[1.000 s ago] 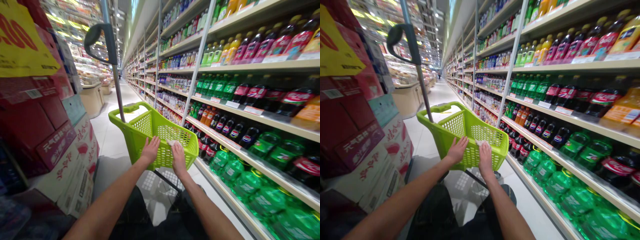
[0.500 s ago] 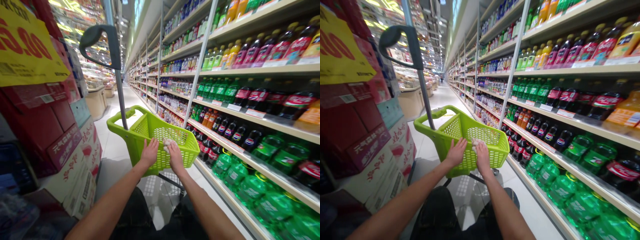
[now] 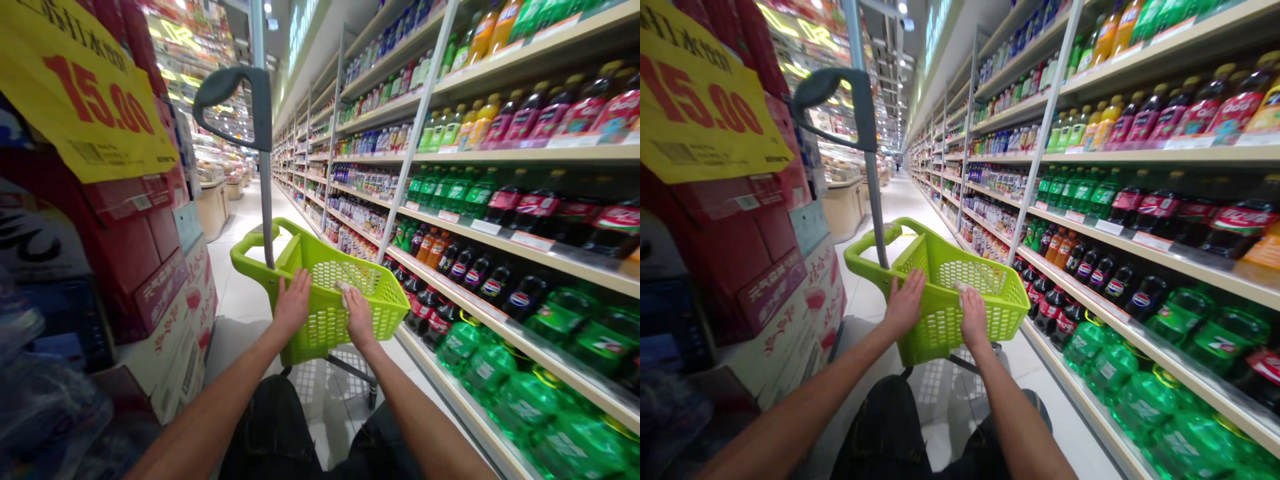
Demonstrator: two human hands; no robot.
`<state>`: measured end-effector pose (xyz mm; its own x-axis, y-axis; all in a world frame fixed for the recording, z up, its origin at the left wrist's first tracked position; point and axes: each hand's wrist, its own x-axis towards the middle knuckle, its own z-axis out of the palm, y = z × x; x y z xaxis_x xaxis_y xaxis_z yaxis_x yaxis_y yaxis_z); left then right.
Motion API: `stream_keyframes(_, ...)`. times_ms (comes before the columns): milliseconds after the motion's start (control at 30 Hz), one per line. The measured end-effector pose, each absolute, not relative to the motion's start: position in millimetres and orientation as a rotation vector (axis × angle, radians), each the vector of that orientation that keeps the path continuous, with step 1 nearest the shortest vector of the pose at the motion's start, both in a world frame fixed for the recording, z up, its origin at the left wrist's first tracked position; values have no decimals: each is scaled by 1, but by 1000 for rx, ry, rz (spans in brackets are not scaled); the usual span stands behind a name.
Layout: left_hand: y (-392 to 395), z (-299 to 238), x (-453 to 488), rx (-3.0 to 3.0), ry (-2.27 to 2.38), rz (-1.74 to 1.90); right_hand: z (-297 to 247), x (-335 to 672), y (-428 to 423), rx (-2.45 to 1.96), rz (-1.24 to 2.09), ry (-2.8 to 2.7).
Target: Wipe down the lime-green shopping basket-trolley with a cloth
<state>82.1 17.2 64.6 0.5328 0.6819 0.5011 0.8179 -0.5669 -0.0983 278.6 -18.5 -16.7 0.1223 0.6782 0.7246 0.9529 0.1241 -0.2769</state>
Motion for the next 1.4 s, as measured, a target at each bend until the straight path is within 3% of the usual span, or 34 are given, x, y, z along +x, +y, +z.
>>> stream_keyframes(133,25,69,52,-2346,-1279,-697,-8,286,-17,-1656,-414,-1526)
stream_keyframes(400,26,71,40,-2366,-1228,-830,40,166,30,-1342,-287,-1830)
stream_keyframes(600,28,67,19,-2307,-1215,-897,10,219,5,-1464,-384,-1722)
stream_keyframes(900,30,76,23,-2325,-1220,-1006,42,164,29,-1379,-323,-1863)
stream_keyframes(1067,45,80,14,-2115,-1391,-1222,6,246,-10,-1669,-370,-1737)
stream_keyframes(1200,58,94,17,-2179,-1531,-1011,12,258,-8,-1750,-315,-1559)
stream_keyframes(1400,51,100,19,-2236,-1470,-789,68,139,42,-1321,-288,-1795)
